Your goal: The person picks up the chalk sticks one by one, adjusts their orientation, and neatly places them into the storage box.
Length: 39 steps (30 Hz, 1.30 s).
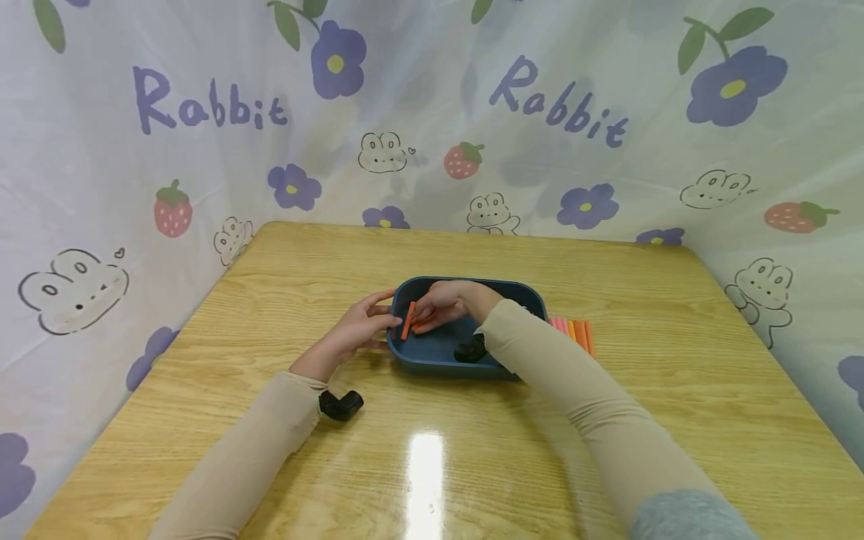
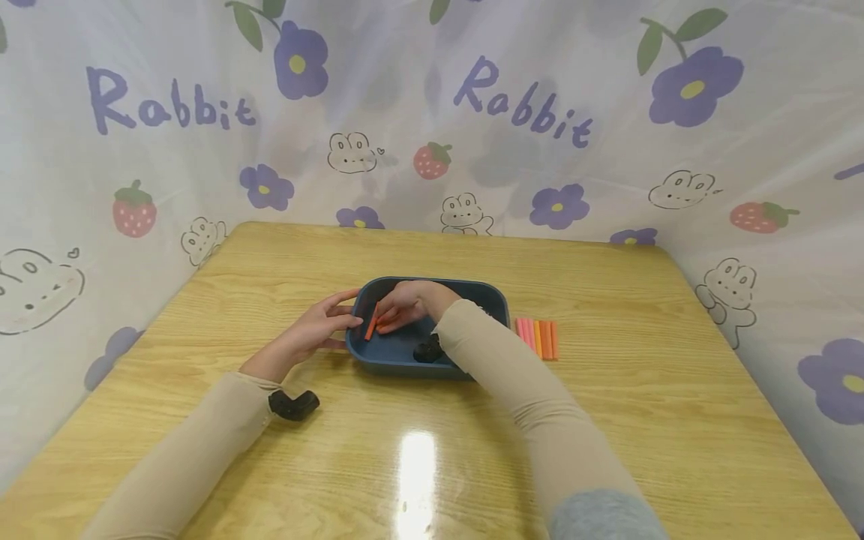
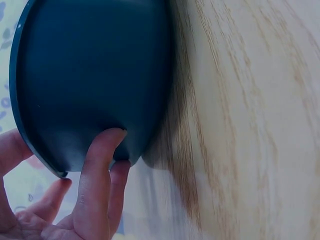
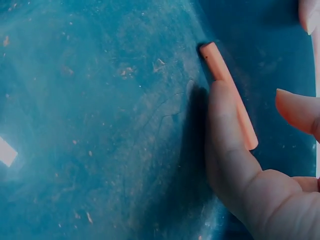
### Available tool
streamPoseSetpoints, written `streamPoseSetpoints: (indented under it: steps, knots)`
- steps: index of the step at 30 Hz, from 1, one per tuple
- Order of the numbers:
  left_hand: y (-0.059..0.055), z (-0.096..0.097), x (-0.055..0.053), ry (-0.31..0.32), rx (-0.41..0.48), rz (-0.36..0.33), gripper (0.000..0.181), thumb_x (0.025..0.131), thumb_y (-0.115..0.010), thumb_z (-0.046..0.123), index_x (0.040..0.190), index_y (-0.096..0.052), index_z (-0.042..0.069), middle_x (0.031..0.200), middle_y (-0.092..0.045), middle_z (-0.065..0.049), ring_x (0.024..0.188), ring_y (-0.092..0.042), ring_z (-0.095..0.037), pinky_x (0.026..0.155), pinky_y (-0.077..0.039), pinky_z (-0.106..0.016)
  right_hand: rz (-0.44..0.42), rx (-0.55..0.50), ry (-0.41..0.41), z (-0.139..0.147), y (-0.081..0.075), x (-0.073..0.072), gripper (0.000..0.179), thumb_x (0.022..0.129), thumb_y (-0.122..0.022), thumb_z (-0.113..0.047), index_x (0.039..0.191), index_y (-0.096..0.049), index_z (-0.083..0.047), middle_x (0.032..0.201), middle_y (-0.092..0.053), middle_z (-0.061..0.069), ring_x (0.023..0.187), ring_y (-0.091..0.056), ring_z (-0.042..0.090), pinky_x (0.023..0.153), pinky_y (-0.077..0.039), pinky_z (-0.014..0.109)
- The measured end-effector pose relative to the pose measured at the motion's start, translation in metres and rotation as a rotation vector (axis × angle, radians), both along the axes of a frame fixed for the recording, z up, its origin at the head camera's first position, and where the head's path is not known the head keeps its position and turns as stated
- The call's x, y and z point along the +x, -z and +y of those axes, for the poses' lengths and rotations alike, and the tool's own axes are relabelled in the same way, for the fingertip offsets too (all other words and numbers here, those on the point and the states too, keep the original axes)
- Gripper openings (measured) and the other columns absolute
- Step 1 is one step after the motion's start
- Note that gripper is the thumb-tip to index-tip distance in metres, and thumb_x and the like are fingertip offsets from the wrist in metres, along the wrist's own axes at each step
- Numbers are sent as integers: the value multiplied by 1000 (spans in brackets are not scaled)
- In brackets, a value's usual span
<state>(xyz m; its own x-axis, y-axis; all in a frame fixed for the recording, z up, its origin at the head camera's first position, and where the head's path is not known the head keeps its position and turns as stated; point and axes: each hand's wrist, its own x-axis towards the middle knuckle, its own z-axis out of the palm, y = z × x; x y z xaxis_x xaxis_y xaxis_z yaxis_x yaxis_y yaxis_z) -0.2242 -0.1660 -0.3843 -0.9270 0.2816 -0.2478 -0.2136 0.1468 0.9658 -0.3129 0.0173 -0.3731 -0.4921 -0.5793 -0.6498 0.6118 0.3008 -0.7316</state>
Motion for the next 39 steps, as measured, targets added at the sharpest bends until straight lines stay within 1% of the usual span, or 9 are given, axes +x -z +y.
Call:
streamPoseSetpoints:
  steps: [5, 8, 13, 17, 24, 27, 34, 39]
  knots:
    - [0, 0, 0, -3, -3, 0, 63, 95, -53, 8, 149, -23, 16, 142, -32, -24, 115, -49, -41, 77, -53, -43, 53, 19, -7, 4, -2, 0, 28, 94, -46, 4, 119, -52, 15, 100, -60, 22, 96, -59, 30, 91, -47, 40]
    - [0, -1, 0, 1, -9, 2, 63, 95, -53, 8, 149, -23, 16, 143, -31, -23, 116, -49, -40, 78, -53, -44, 68, 28, -10, 7, -3, 1, 31, 94, -45, 3, 123, -49, 15, 107, -59, 24, 103, -56, 32, 91, -47, 39]
    - [1, -1, 0, 5, -9, 7, 63, 95, -53, 9, 150, -22, 16, 143, -31, -24, 115, -49, -40, 79, -53, -44, 68, 22, -16, 14, -8, 2, 36, 94, -44, 4, 128, -42, 15, 123, -51, 29, 117, -49, 34, 94, -44, 39]
    - [0, 0, 1, -12, 5, -1, 64, 94, -55, 9, 149, -23, 16, 142, -32, -24, 113, -51, -40, 78, -53, -44, 55, -1, -10, 20, -14, 4, 42, 94, -44, 4, 134, -34, 14, 130, -43, 31, 123, -43, 36, 97, -42, 38]
    - [-1, 1, 3, -23, 16, -8, 65, 94, -56, 7, 149, -24, 16, 141, -33, -24, 116, -49, -39, 78, -53, -45, 67, -59, -31, 32, -25, 10, 45, 97, -40, 1, 139, -27, 12, 140, -32, 30, 129, -36, 36, 100, -39, 38]
    - [-1, 1, 3, -27, 12, -7, 64, 94, -55, 7, 149, -24, 15, 141, -34, -24, 114, -50, -40, 77, -53, -45, 79, -97, -37, 37, -30, 13, 47, 98, -39, 1, 141, -24, 11, 143, -28, 28, 130, -34, 35, 101, -38, 39]
    - [1, 2, 3, -26, 1, -4, 64, 94, -55, 7, 149, -24, 15, 140, -34, -25, 115, -49, -40, 75, -54, -42, 130, -161, -81, 54, -41, 22, 50, 98, -37, 1, 143, -17, 11, 145, -24, 29, 133, -29, 36, 102, -36, 39]
    - [0, 3, 4, -33, -7, -1, 65, 93, -56, 7, 149, -24, 15, 140, -35, -25, 115, -49, -39, 75, -54, -42, 184, -186, -95, 70, -48, 28, 50, 99, -37, 1, 143, -16, 11, 145, -23, 30, 133, -27, 38, 105, -32, 42]
